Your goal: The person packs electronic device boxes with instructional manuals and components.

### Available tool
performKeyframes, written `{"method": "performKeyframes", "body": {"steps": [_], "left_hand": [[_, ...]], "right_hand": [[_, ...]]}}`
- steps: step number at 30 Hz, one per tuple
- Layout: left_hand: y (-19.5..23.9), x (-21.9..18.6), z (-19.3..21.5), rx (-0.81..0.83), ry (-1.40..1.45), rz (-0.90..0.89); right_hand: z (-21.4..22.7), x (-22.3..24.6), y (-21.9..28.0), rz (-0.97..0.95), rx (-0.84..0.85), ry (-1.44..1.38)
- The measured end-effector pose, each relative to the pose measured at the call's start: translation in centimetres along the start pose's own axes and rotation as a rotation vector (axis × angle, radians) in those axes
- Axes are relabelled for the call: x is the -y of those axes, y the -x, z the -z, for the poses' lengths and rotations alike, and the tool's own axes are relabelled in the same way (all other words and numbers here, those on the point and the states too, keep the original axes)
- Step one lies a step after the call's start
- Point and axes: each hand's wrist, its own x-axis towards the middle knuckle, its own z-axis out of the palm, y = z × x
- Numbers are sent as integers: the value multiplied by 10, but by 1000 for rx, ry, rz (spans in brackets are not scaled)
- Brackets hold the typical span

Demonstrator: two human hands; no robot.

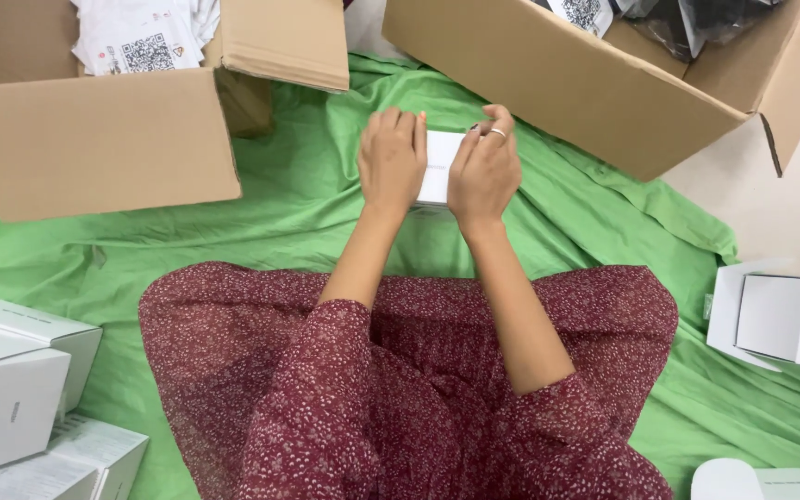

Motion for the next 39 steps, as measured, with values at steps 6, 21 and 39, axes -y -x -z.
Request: {"method": "performKeyframes", "body": {"steps": [6, 21, 39], "left_hand": [[-8, -19, 38, -285, -70, -245], [-1, -1, 1, 93, 22, -195], [-1, 4, -6, 66, 24, -291]], "right_hand": [[12, 9, -4, 384, -189, 33], [-11, -13, -4, 1, 34, -98], [-5, -6, -7, 147, 70, -21]]}}
